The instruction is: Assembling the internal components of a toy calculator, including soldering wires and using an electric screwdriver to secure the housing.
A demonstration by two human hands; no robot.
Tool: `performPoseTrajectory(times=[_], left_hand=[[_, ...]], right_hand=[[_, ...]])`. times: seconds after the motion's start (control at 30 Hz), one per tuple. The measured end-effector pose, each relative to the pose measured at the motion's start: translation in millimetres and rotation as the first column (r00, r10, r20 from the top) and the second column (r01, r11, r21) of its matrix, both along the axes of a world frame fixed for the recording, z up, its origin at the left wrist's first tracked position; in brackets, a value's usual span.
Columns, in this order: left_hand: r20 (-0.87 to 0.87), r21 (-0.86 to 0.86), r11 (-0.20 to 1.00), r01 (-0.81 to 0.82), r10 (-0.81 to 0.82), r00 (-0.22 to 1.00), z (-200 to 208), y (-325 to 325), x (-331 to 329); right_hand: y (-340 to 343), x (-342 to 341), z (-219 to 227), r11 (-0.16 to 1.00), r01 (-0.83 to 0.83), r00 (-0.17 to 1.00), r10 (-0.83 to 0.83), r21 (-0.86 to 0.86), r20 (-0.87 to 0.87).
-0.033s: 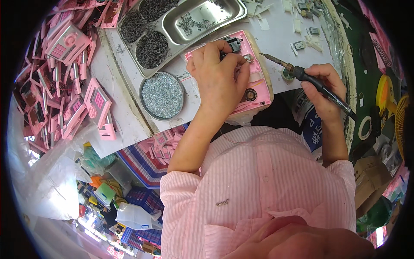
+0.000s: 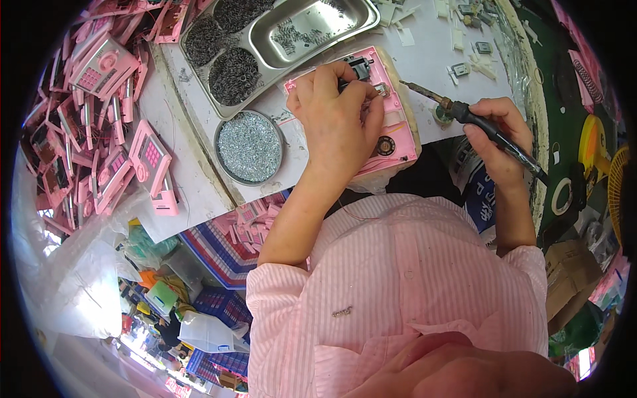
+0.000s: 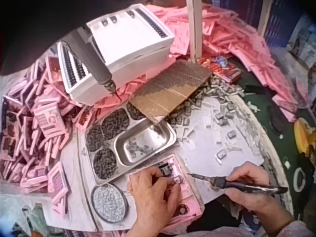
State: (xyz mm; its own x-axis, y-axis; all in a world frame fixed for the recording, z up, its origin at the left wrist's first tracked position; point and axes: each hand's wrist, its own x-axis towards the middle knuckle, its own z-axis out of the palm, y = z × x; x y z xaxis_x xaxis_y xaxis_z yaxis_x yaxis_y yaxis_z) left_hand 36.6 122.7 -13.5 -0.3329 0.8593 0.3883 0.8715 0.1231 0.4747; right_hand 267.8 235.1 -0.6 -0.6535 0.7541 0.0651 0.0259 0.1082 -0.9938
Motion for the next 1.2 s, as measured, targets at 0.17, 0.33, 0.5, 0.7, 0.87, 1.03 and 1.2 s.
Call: performPoseTrajectory(times=[0.17, 0.33, 0.5, 0.7, 0.87, 1.03, 1.2], left_hand=[[-0.050, -0.033, 0.999, -0.017, 0.016, 0.999, 4.9, 6.2, 3.6], [-0.072, -0.074, 0.997, -0.036, 0.031, 0.997, 7.9, 11.0, 6.4], [-0.087, -0.101, 0.994, -0.045, 0.036, 0.996, 9.8, 12.2, 7.2], [-0.093, -0.086, 0.995, -0.047, 0.039, 0.995, 9.5, 13.2, 7.8], [-0.091, -0.083, 0.995, -0.056, 0.048, 0.995, 10.2, 13.3, 8.6], [-0.106, -0.092, 0.994, -0.062, 0.052, 0.993, 10.3, 13.7, 9.2], [-0.103, -0.089, 0.994, -0.060, 0.051, 0.993, 9.3, 12.7, 8.5]], right_hand=[[2.3, -0.2, -4.3, 0.999, -0.042, 0.999, 0.042, -0.013, 0.010], [2.0, -10.4, -6.9, 0.998, -0.057, 0.998, 0.057, 0.017, -0.019], [2.4, -14.4, -6.2, 0.997, -0.069, 0.998, 0.069, 0.025, 0.003], [1.2, -14.9, -9.1, 0.998, -0.068, 0.998, 0.068, 0.014, 0.000], [0.3, -15.6, -9.1, 0.998, -0.063, 0.998, 0.062, 0.015, 0.013], [1.5, -15.3, -10.5, 0.994, -0.065, 0.997, 0.061, 0.089, 0.049], [15.5, -18.5, 2.6, 0.880, -0.222, 0.974, 0.186, 0.419, 0.127]])
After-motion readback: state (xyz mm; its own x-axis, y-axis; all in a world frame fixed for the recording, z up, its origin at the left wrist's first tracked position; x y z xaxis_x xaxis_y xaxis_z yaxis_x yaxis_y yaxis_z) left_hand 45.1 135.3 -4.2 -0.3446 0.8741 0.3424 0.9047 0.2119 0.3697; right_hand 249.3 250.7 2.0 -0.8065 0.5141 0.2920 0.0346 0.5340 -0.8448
